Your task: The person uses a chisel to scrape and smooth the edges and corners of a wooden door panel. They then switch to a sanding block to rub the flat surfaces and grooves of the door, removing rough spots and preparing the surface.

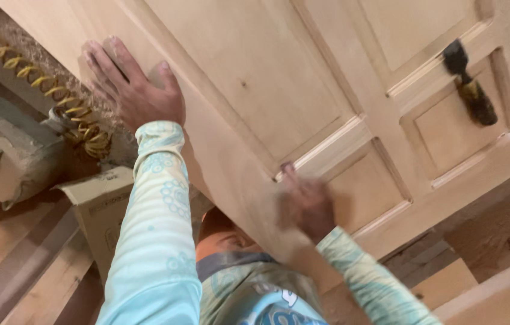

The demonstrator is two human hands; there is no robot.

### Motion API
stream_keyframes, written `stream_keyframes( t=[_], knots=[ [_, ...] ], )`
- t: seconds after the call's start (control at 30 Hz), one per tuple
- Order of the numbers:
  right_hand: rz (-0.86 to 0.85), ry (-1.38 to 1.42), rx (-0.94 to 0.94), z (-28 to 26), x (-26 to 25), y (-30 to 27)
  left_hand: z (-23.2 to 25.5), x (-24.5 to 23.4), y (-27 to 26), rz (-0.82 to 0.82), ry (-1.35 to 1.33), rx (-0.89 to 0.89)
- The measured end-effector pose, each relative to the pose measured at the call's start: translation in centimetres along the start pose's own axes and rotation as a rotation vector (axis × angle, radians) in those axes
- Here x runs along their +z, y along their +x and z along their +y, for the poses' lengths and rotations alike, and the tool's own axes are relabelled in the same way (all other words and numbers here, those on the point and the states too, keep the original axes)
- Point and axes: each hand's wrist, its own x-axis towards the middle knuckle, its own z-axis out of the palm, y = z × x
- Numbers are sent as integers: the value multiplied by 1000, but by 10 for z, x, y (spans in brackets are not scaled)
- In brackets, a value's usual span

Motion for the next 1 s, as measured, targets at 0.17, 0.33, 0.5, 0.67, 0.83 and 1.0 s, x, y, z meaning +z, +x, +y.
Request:
stream_keyframes(
  t=[0.17,0.33,0.5,0.67,0.83,1.0],
  knots=[
    [72,-179,-41,13,6,-5,-2,3,-2,1,-28,6],
    [222,87,185,-39,48,-5,4,-7,1,-10,-34,11],
    [63,-171,95,-31,47,-20,-1,-1,-1,1,-16,13],
    [66,-11,132,-36,49,-10,-5,3,-1,15,3,20],
    [174,99,113,-53,62,20,1,-1,5,34,-12,8],
    [58,12,26,-38,44,3,-2,5,2,27,-21,7]
  ],
)
